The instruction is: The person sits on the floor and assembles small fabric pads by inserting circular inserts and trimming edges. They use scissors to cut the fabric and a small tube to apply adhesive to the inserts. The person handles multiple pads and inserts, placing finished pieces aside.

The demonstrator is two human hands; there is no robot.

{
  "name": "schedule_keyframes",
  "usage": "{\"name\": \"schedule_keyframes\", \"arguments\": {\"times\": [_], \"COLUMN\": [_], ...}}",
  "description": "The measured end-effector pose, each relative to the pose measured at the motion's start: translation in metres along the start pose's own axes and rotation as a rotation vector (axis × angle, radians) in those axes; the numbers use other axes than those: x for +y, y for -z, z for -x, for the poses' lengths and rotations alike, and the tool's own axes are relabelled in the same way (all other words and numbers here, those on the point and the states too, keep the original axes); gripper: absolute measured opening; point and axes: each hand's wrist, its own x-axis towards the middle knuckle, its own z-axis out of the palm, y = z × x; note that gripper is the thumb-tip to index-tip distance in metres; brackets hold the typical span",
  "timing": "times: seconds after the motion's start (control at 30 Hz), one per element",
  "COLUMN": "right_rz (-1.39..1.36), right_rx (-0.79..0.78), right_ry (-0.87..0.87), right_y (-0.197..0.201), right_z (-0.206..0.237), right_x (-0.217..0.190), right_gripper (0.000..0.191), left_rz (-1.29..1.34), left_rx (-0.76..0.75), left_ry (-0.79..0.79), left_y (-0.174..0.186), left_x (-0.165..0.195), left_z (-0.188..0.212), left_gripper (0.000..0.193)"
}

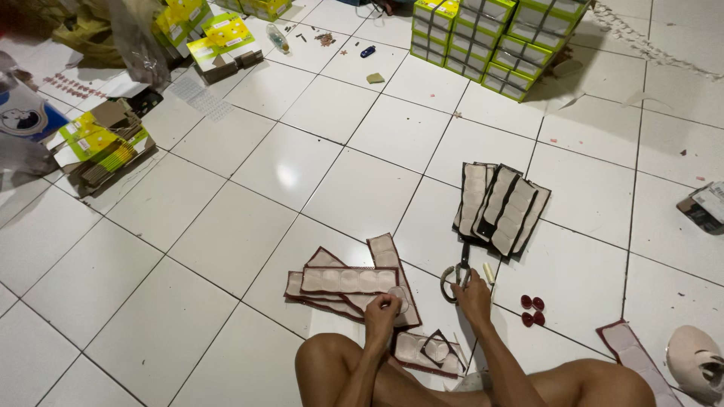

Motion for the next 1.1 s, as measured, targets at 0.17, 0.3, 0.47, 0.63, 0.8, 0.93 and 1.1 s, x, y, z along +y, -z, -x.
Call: {"name": "schedule_keyframes", "arguments": {"times": [0.17,0.3,0.47,0.63,0.8,0.93,1.1], "right_rz": [-0.067,-0.037,-0.015,-0.077,-0.268,-0.137,0.126], "right_rx": [-0.038,-0.085,-0.060,-0.145,-0.131,0.176,0.358], "right_ry": [-0.009,0.004,0.089,-0.003,0.058,0.060,-0.042], "right_y": [0.004,0.009,0.011,0.017,0.046,0.085,0.136], "right_z": [0.006,0.004,0.007,0.007,0.016,-0.005,-0.063], "right_x": [-0.001,0.003,0.008,0.008,0.028,0.060,0.109], "right_gripper": [0.070,0.074,0.075,0.073,0.066,0.061,0.052], "left_rz": [0.003,0.035,0.036,0.047,-0.042,-0.127,-0.207], "left_rx": [0.011,0.001,0.012,0.001,0.016,-0.011,0.024], "left_ry": [-0.032,-0.042,-0.052,-0.065,-0.116,-0.145,-0.168], "left_y": [-0.002,-0.002,-0.002,-0.001,0.000,-0.001,-0.003], "left_x": [-0.001,0.000,0.004,0.005,0.000,-0.006,-0.014], "left_z": [-0.001,0.000,0.003,0.004,0.004,0.005,-0.003], "left_gripper": [0.023,0.024,0.023,0.023,0.022,0.024,0.023]}}
